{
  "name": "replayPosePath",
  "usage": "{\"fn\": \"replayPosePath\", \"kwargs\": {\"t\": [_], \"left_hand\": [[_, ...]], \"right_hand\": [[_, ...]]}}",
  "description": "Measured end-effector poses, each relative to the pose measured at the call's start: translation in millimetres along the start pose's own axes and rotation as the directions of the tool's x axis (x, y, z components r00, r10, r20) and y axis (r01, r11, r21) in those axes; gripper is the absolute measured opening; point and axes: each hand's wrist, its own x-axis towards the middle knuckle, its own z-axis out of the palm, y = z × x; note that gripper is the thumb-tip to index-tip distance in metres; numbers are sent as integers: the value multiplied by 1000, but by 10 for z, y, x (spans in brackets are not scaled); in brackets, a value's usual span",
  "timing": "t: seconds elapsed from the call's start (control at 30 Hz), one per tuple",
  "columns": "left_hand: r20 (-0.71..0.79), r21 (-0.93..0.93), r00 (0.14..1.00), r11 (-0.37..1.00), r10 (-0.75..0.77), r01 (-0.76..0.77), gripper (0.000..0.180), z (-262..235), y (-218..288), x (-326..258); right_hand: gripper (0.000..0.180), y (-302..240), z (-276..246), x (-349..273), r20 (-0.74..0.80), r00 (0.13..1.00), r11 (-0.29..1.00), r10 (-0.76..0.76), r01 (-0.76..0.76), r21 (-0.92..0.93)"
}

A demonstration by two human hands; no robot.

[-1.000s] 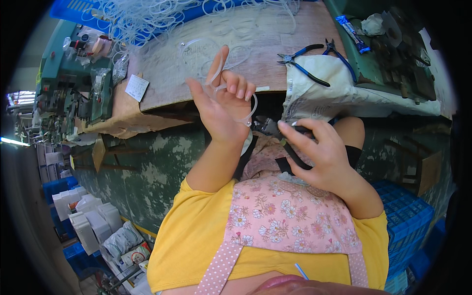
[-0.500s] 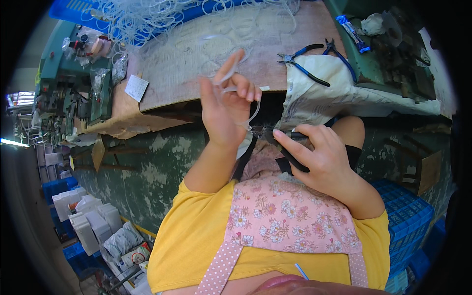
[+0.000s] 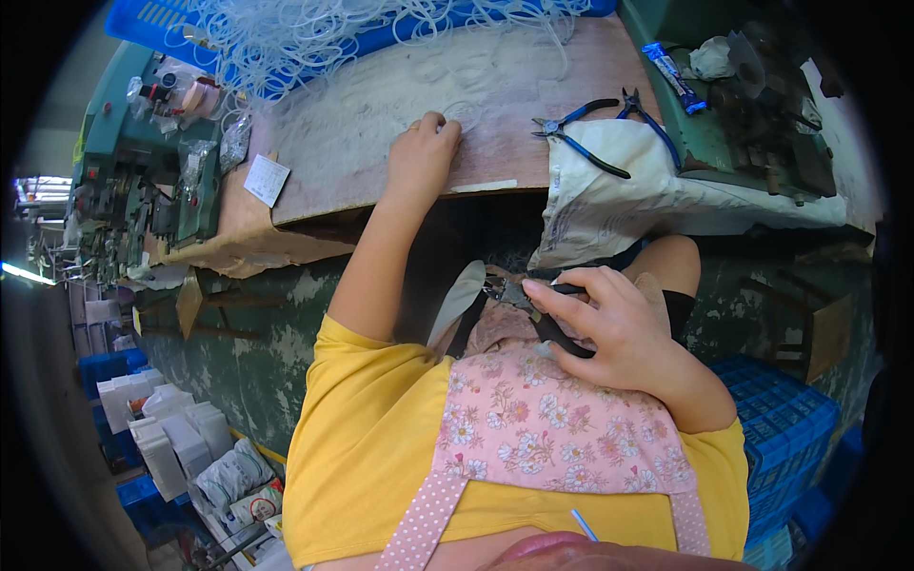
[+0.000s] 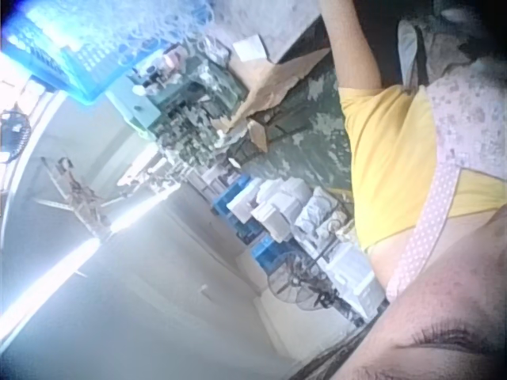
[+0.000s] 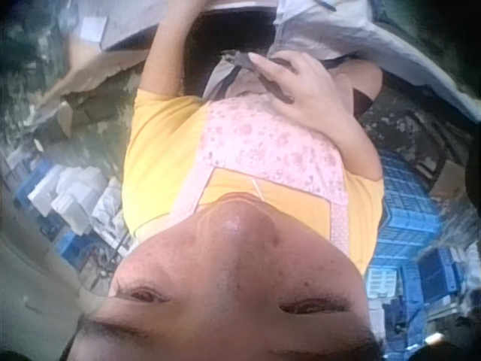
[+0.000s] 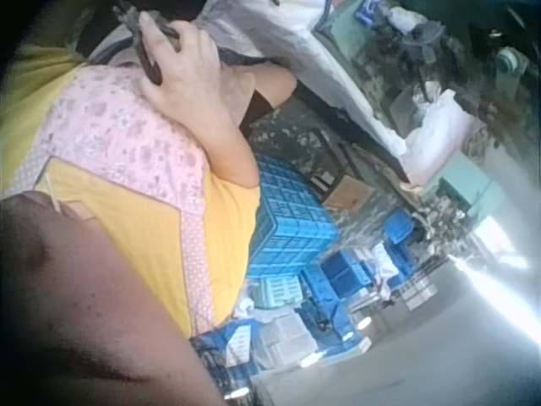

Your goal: The person repeatedly picks up clear plastic cords from a blue basket and uses pliers to cut them into short pieces. The cut pieces are placed on the workbench. The camera shakes several times during the task.

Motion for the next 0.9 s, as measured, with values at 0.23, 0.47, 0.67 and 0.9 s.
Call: {"fn": "replayPosePath", "kwargs": {"t": [0.23,0.47,0.67,0.9], "left_hand": [[-223,-215,974,977,-41,-8,17,-114,76,-190],[22,-978,917,-199,-399,-63,50,-498,401,-398],[81,-488,990,-871,-114,-60,91,-677,610,-449],[52,-456,986,-882,-159,-118,92,-738,682,-487]], "right_hand": [[69,81,1,0,-47,998,998,38,-36,51],[69,124,16,89,-78,990,989,120,-113,94],[63,80,68,121,-122,990,988,71,-87,-130],[70,-5,48,151,-85,996,981,9,-26,-195]]}}
